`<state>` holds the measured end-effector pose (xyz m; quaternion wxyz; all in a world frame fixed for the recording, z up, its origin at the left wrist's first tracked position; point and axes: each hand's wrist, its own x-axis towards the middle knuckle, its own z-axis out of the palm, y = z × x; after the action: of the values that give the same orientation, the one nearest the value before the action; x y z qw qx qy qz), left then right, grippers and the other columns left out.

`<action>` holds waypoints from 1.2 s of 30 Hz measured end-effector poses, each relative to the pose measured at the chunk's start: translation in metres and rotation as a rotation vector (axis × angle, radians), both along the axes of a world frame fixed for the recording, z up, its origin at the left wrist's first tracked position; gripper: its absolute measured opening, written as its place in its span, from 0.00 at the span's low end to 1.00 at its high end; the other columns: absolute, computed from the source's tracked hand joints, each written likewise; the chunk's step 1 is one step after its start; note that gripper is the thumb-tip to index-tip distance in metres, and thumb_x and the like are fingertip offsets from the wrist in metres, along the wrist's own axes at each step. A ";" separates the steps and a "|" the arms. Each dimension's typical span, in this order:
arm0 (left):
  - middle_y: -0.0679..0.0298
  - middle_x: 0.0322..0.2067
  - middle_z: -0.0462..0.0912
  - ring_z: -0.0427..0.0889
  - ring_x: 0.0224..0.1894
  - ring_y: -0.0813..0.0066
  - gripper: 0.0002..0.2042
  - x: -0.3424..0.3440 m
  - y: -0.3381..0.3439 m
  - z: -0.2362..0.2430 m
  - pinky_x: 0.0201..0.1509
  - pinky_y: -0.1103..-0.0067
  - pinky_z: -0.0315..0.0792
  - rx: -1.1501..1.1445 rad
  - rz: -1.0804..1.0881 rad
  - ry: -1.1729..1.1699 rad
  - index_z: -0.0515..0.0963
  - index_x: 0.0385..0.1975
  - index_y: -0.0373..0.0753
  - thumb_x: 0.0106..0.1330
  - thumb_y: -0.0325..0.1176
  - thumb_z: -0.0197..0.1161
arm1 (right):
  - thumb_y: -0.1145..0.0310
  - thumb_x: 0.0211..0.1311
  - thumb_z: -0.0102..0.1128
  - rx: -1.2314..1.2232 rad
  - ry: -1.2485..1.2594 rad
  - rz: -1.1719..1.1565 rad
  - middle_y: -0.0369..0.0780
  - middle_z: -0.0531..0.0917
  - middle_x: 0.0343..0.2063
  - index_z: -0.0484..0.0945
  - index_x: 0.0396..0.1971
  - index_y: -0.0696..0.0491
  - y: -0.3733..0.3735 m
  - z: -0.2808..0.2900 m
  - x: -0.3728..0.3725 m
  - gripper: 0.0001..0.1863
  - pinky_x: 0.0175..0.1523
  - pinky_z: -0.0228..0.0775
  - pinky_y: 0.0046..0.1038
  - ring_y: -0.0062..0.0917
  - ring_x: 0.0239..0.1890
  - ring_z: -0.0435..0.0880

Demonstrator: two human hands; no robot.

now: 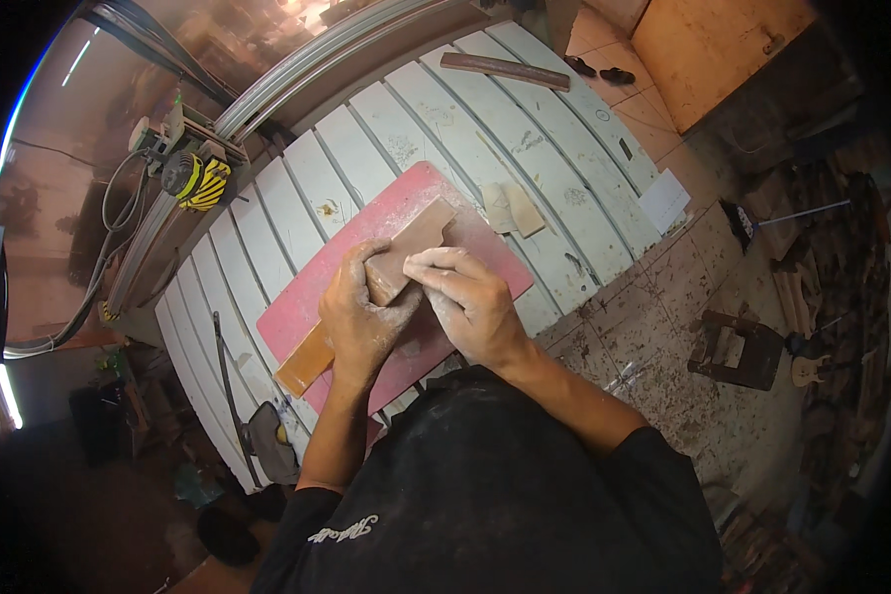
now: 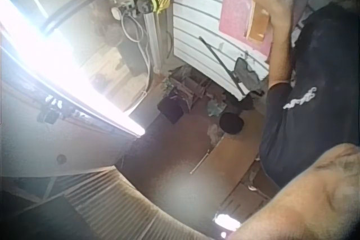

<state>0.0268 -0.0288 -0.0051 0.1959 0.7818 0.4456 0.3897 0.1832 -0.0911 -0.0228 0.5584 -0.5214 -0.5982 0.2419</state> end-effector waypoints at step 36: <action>0.48 0.38 0.89 0.91 0.40 0.50 0.26 -0.002 -0.006 -0.006 0.44 0.66 0.82 -0.064 0.049 0.052 0.82 0.52 0.37 0.52 0.31 0.83 | 0.87 0.58 0.55 -0.001 -0.139 0.059 0.43 0.86 0.55 0.86 0.60 0.56 -0.012 0.017 -0.003 0.29 0.64 0.74 0.36 0.40 0.55 0.83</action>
<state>0.0243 -0.0349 -0.0114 0.1996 0.7739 0.4818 0.3593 0.1803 -0.1035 -0.0062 0.5080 -0.5193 -0.6505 0.2217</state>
